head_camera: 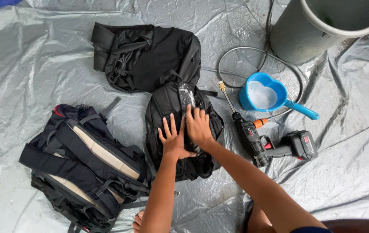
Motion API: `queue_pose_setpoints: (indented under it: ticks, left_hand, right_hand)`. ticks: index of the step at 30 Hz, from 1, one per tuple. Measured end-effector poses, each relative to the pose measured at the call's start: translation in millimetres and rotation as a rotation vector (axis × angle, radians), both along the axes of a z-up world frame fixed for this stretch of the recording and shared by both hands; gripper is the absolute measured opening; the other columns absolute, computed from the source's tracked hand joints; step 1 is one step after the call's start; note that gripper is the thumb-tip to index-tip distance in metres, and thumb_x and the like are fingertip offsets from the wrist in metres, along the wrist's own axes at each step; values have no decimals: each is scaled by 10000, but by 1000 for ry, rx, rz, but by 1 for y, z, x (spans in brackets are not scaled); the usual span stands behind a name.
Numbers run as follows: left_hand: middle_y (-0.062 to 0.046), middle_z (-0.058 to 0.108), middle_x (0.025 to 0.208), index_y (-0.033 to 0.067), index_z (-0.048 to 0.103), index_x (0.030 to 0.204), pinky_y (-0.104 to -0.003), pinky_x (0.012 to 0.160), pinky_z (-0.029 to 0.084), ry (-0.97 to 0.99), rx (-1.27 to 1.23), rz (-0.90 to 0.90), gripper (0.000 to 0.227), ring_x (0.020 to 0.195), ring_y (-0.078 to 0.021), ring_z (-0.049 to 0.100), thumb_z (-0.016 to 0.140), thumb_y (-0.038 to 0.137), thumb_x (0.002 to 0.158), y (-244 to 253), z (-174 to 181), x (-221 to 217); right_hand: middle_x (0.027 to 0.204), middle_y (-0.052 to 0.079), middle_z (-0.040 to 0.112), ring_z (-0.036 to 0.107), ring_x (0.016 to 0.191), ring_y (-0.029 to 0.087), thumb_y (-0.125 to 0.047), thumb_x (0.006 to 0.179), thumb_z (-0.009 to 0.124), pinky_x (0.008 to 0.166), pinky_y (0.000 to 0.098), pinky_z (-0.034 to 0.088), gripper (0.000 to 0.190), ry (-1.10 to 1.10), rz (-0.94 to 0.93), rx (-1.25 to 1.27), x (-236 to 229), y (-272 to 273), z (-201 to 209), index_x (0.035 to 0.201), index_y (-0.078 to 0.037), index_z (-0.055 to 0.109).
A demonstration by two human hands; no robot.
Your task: The person wipes the exterior and straps of black backpacks with a cloth while sitting on a plastic tarp.
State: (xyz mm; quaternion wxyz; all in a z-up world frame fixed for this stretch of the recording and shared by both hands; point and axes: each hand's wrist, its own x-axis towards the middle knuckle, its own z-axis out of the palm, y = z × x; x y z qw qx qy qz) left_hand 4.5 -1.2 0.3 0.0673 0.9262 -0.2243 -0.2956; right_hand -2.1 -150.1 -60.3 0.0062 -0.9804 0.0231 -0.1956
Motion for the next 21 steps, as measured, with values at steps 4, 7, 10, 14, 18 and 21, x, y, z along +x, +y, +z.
queue_pose_setpoints:
  ticks: [4, 7, 10, 14, 18, 21]
  left_hand:
    - [-182, -319, 1843, 308, -128, 1818, -763, 1299, -88, -40, 0, -32, 1655, 1685, -496, -261, 983, 660, 642, 3, 11, -2]
    - [-163, -341, 1842, 321, -162, 1816, -737, 1289, -125, 23, -57, -4, 1635, 1681, -471, -306, 987, 609, 689, 3, 19, -3]
    - [-162, -329, 1850, 307, -144, 1823, -726, 1294, -121, 15, -42, -16, 1608, 1686, -468, -295, 969, 625, 707, 4, 19, -2]
    - [-185, -284, 1857, 273, -44, 1830, -769, 1302, -81, -24, -32, -29, 1605, 1691, -496, -246, 978, 635, 647, 5, 6, 2]
    - [-176, -299, 1856, 323, -141, 1822, -760, 1295, -53, -41, -12, -1, 1588, 1688, -494, -249, 969, 356, 686, 0, 16, -4]
    - [-162, -276, 1866, 305, -78, 1833, -745, 1288, -94, -66, -69, -3, 1672, 1697, -486, -236, 984, 676, 596, 5, -9, -5]
  right_hand:
    - [1228, 245, 552, 546, 1021, 388, -187, 1086, 539, 828, 467, 424, 523, -31, -175, -23, 85, -18, 5, 1578, -12, 517]
    - [1344, 236, 480, 498, 1100, 403, -219, 1161, 539, 919, 484, 412, 551, 133, -229, 200, 120, -23, 0, 1644, -7, 382]
    - [1276, 208, 482, 501, 1043, 355, -209, 1114, 574, 842, 442, 382, 526, 30, -271, 38, 96, -5, 5, 1584, -2, 463]
    - [1156, 192, 532, 495, 919, 308, -279, 1059, 598, 774, 440, 368, 477, -25, -244, -75, 9, 26, 28, 1472, -41, 581]
    - [1128, 167, 553, 513, 886, 341, -351, 1013, 620, 742, 481, 370, 540, -13, -146, -48, -49, 19, -8, 1454, -40, 628]
    - [1088, 159, 561, 520, 843, 312, -308, 1036, 586, 765, 459, 397, 465, -76, -130, -99, -11, 4, 16, 1419, -50, 646]
